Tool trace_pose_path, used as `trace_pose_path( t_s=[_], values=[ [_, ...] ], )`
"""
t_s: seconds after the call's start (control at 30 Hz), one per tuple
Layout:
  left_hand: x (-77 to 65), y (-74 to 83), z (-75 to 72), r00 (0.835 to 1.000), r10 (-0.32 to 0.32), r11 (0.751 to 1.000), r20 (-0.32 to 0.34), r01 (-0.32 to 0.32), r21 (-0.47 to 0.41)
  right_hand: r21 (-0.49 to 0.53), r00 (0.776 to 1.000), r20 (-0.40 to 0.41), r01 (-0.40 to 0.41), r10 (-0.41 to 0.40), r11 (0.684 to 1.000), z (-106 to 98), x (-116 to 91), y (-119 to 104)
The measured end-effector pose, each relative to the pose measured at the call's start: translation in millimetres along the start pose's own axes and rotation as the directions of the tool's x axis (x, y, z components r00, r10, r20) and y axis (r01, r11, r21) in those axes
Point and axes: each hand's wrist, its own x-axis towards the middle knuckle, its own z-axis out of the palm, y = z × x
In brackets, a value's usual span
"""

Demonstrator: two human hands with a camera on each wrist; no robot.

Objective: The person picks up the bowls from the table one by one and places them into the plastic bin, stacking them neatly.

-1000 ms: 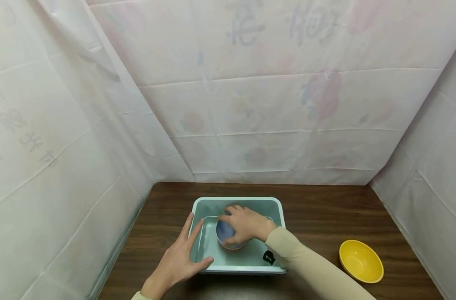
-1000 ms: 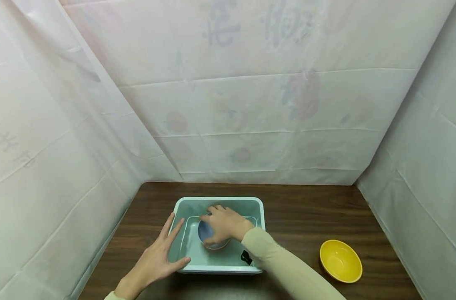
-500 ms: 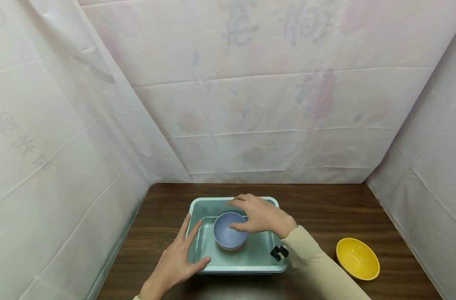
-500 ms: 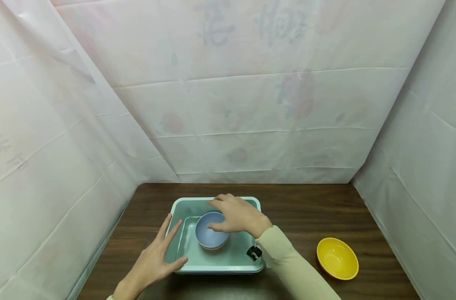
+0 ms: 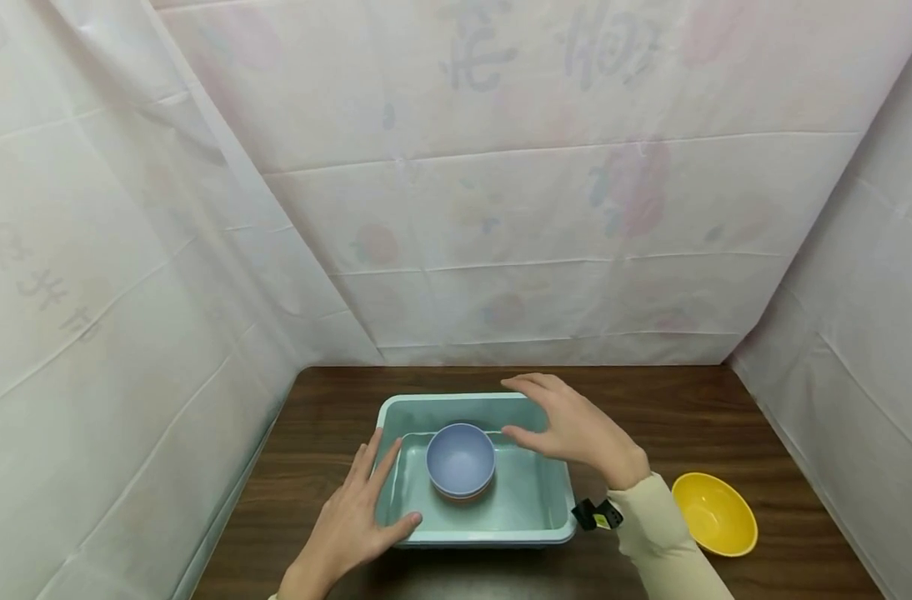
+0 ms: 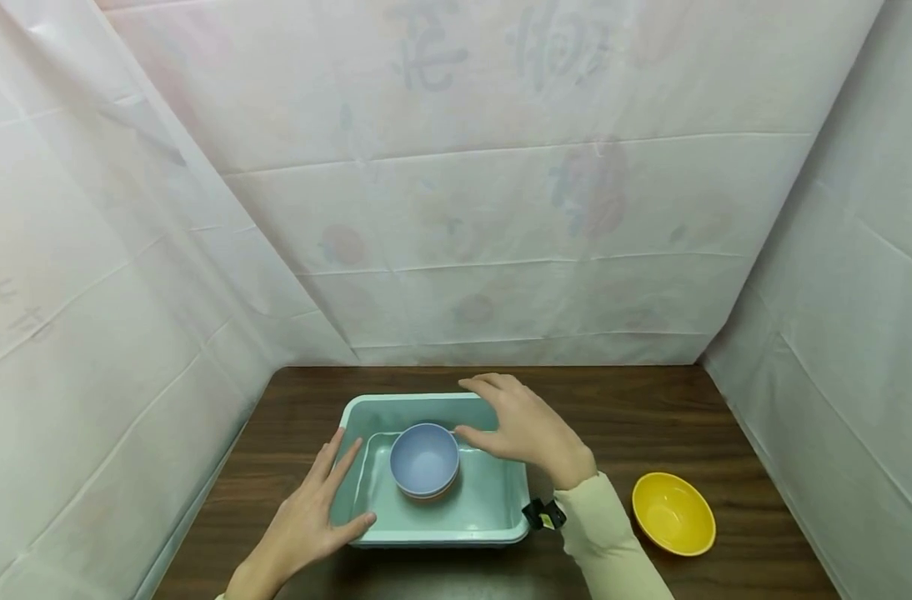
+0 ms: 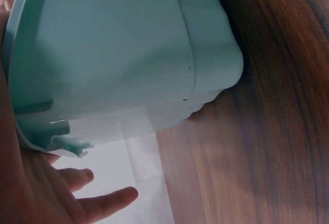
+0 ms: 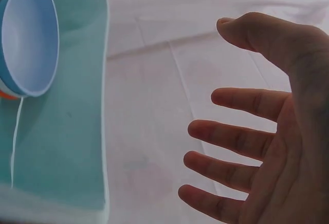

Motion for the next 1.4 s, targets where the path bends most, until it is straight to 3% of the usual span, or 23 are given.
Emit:
trace_pose_path(
  t_s=[0.2,0.53,0.83,1.0,1.23,1.4],
  values=[
    [0.0,1.4,1.5,1.000,-0.001,1.000,-0.006,0.001,-0.006,0.003,0.996,-0.088,-0.014,0.015,1.000,-5,-20,16],
    [6.6,3.0,5.6,1.000,0.018,1.000,-0.008,-0.018,-0.012,-0.056,0.978,-0.210,-0.019,0.007,0.998,5,-58,47],
    [9.3,4.2,7.5,1.000,0.001,0.998,0.022,0.000,-0.056,-0.057,0.951,-0.290,-0.125,0.103,0.991,9,-102,71],
    [9.8,4.4,4.7,0.998,-0.027,0.997,0.049,0.030,-0.073,-0.109,0.935,-0.328,-0.177,0.133,0.978,10,-119,87],
    [6.9,4.6,4.8,0.995,-0.056,0.994,0.080,0.063,-0.087,-0.167,0.924,-0.316,-0.276,0.213,0.947,12,-146,108],
    [9.1,4.8,5.0,0.995,-0.053,0.994,0.080,0.060,-0.096,-0.157,0.913,-0.259,-0.363,0.316,0.919,12,-164,124]
  ],
)
